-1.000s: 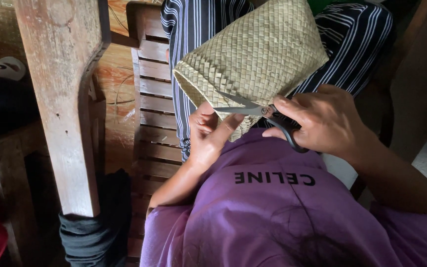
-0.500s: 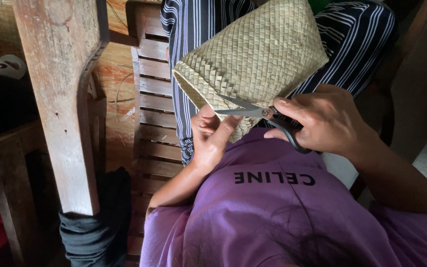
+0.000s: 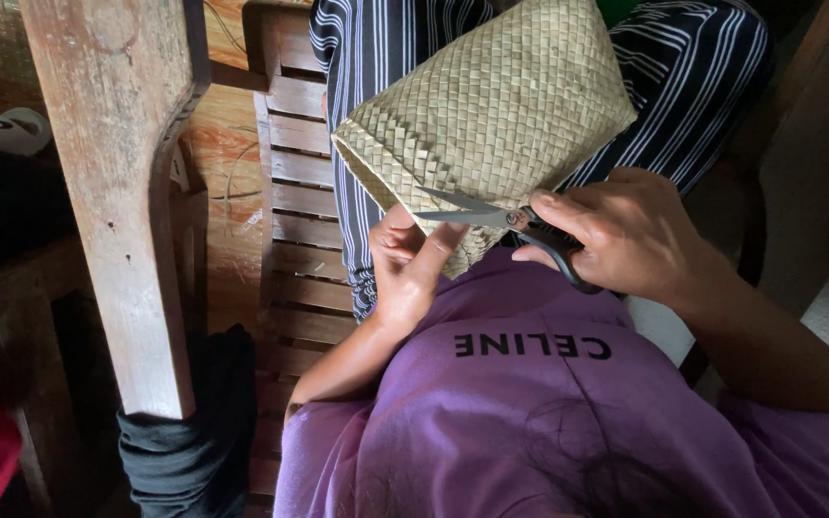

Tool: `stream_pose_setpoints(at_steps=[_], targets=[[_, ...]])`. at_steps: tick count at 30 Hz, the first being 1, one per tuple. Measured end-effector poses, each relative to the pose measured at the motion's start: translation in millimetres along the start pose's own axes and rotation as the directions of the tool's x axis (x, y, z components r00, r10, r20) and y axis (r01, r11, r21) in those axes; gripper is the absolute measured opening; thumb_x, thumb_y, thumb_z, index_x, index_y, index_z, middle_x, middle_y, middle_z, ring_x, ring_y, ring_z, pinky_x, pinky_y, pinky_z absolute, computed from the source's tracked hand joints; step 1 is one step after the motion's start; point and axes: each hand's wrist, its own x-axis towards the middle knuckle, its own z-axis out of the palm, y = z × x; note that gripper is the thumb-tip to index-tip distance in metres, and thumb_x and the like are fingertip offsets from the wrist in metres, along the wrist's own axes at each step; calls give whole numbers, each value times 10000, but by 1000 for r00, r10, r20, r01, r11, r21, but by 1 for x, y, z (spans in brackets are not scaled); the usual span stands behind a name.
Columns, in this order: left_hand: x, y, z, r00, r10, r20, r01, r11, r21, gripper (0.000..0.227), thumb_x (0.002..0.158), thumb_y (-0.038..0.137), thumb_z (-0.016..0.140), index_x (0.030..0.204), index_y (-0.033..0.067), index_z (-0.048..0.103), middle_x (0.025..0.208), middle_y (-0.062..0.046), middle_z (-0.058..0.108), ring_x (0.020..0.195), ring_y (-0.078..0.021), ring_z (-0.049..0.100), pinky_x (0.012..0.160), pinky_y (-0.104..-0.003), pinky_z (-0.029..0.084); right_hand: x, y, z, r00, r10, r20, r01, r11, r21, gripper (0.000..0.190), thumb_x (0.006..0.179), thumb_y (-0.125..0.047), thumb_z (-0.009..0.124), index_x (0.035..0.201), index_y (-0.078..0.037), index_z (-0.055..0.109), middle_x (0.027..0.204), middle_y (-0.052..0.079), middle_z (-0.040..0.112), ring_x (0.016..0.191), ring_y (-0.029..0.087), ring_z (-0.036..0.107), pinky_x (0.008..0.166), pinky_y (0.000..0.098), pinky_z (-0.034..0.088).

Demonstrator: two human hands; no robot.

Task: Trimming excess woven material from the edge of a handmade basket using scissors.

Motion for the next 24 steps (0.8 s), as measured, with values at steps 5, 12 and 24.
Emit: stream_pose_setpoints(at_steps=[5, 12, 24], targets=[[-1, -3, 1, 1000, 2, -9, -2, 997, -71, 16, 761, 44, 560, 765, 58, 553, 723, -19, 577, 685, -96, 528, 650, -225, 452, 0, 1, -1, 1000, 12, 11, -12, 1000, -7, 379, 746, -505, 611, 838, -137, 604, 594, -76, 567, 472, 92, 508, 468, 239, 419], [1, 3, 3, 1000, -8, -16, 7, 1000, -8, 95, 761, 79, 565, 688, 98, 507, 614, 44, 491, 592, -45, 433, 567, -191, 375, -1, 3, 1, 999, 12, -47, -8, 996, 91, 348, 730, -437, 654, 839, -108, 629, 679, -78, 605, 529, 75, 533, 483, 238, 434], [-4, -13, -5, 999, 45, 29, -39, 982, -184, 174, 845, 112, 516, 997, 30, 498, 921, -84, 577, 422, -74, 379, 373, -179, 359, -2, 4, -9, 997, 26, -79, -34, 994, -104, 599, 681, -697, 568, 860, -128, 619, 589, -50, 531, 504, 92, 491, 480, 237, 396]])
